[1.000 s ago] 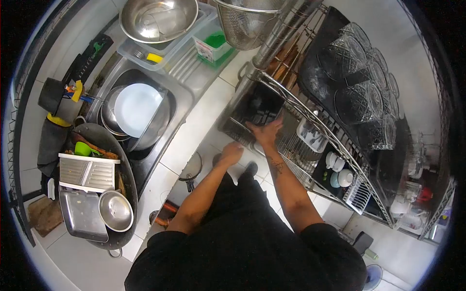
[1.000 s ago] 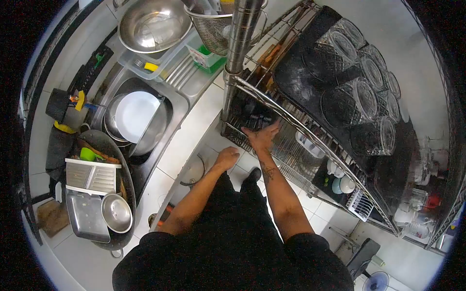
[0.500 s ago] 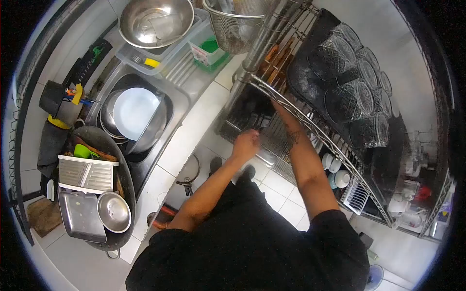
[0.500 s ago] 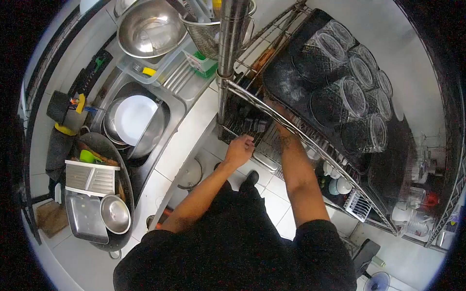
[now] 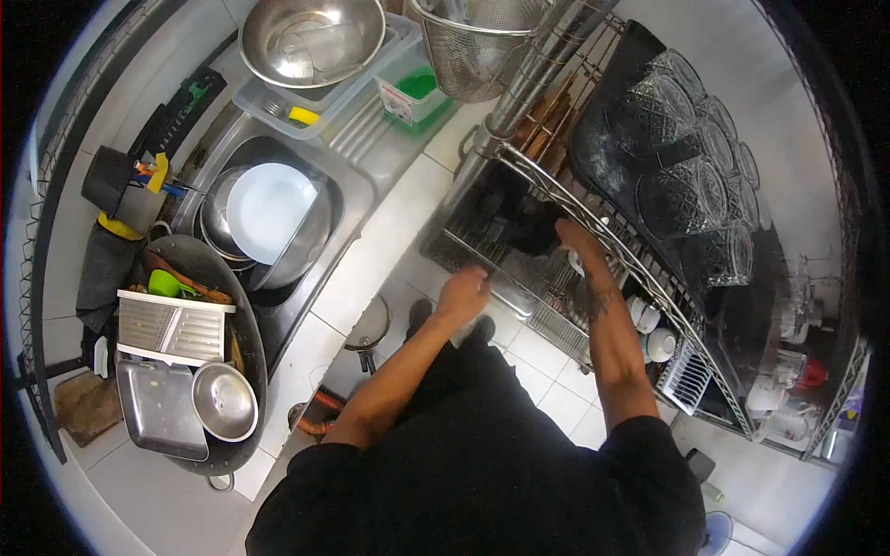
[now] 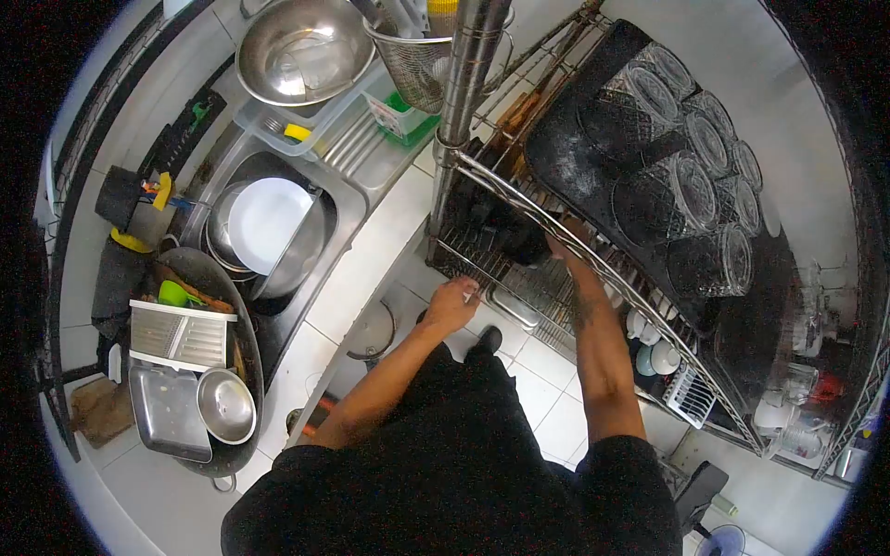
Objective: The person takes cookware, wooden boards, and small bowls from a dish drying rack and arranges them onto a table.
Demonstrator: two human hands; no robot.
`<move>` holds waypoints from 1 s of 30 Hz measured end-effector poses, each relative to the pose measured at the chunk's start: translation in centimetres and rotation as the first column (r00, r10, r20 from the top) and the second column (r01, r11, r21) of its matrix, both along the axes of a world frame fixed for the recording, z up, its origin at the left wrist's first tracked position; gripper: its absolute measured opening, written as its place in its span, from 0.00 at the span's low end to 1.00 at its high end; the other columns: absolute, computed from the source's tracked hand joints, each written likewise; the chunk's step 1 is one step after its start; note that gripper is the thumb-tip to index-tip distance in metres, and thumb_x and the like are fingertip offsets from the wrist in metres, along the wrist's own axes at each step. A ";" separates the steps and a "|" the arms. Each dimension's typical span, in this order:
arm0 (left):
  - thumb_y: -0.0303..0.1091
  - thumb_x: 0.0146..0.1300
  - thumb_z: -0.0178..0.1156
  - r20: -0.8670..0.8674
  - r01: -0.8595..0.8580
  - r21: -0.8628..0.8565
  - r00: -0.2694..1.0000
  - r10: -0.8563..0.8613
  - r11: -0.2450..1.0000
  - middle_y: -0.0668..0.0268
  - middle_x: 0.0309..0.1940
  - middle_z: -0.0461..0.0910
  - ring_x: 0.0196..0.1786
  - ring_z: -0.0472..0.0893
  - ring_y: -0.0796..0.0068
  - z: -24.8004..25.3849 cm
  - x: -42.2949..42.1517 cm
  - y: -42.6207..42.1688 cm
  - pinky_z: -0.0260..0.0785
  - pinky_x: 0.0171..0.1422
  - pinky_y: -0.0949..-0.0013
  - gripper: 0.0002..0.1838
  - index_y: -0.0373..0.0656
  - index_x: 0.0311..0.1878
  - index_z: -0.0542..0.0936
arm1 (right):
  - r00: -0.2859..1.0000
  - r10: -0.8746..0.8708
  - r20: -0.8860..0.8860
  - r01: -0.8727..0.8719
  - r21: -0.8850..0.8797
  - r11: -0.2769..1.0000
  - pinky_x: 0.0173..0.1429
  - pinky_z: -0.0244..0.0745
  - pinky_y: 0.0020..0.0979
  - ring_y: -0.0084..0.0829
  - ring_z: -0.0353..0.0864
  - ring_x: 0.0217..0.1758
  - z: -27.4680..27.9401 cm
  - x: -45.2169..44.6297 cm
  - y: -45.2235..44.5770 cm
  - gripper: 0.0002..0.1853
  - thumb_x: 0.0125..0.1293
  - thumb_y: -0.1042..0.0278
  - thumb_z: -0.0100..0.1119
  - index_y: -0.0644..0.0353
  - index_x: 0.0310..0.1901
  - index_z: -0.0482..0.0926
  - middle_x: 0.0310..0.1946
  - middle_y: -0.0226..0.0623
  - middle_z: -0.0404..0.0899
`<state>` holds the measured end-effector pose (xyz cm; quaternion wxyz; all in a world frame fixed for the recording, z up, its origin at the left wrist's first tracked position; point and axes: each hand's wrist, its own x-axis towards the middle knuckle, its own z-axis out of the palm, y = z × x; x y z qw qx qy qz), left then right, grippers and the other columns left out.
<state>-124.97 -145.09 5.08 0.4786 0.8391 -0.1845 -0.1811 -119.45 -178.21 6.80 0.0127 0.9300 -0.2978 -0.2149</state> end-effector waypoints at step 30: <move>0.65 0.63 0.66 -0.677 0.418 0.016 0.673 -0.298 0.908 0.66 0.14 0.75 0.17 0.77 0.75 8.1 -7.0 9.5 0.71 0.25 0.68 0.34 0.38 0.23 0.77 | 0.973 -0.007 0.232 -0.159 0.685 0.711 0.78 0.62 0.44 0.56 0.63 0.77 11.3 -5.4 7.7 0.58 0.58 0.38 0.73 0.70 0.77 0.53 0.74 0.63 0.60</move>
